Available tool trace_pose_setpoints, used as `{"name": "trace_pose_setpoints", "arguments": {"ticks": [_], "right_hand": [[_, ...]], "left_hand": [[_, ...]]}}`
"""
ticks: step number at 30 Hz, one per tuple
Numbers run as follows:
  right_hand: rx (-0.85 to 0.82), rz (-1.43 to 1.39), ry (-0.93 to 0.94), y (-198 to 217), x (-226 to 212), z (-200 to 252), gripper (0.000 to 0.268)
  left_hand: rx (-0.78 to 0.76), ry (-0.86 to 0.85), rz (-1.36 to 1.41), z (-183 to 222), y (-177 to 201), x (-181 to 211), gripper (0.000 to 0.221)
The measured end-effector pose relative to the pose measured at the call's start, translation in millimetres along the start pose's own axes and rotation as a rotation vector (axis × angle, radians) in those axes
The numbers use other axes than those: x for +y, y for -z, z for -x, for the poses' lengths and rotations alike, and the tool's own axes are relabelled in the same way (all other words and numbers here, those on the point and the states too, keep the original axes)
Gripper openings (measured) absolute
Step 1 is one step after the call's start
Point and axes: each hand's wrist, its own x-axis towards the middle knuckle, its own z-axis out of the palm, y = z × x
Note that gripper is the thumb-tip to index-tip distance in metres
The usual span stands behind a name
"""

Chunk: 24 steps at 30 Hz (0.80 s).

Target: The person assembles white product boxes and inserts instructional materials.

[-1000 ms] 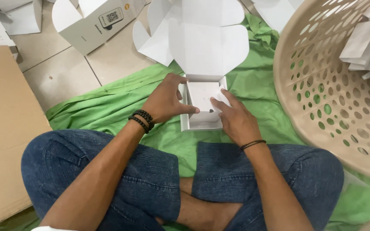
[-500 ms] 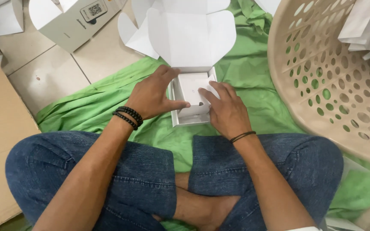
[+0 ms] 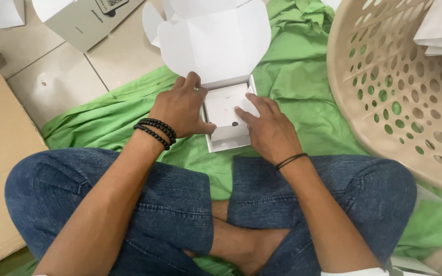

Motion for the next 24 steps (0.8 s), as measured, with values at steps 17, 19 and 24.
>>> {"name": "trace_pose_setpoints", "arguments": {"ticks": [17,19,24], "right_hand": [[0.001,-0.036,-0.017,-10.6,0.1,8.7,0.048],[-0.017,-0.026,-0.027,-15.2,2.3,11.7,0.046],[0.0,-0.063,-0.026,-14.3,3.1,8.7,0.034]], "left_hand": [[-0.185,0.095,0.167,-2.4,-15.6,8.5,0.091],[-0.193,0.088,0.116,4.1,-22.9,23.5,0.088],[0.043,0.148,0.039,15.5,-29.9,37.5,0.069]]}}
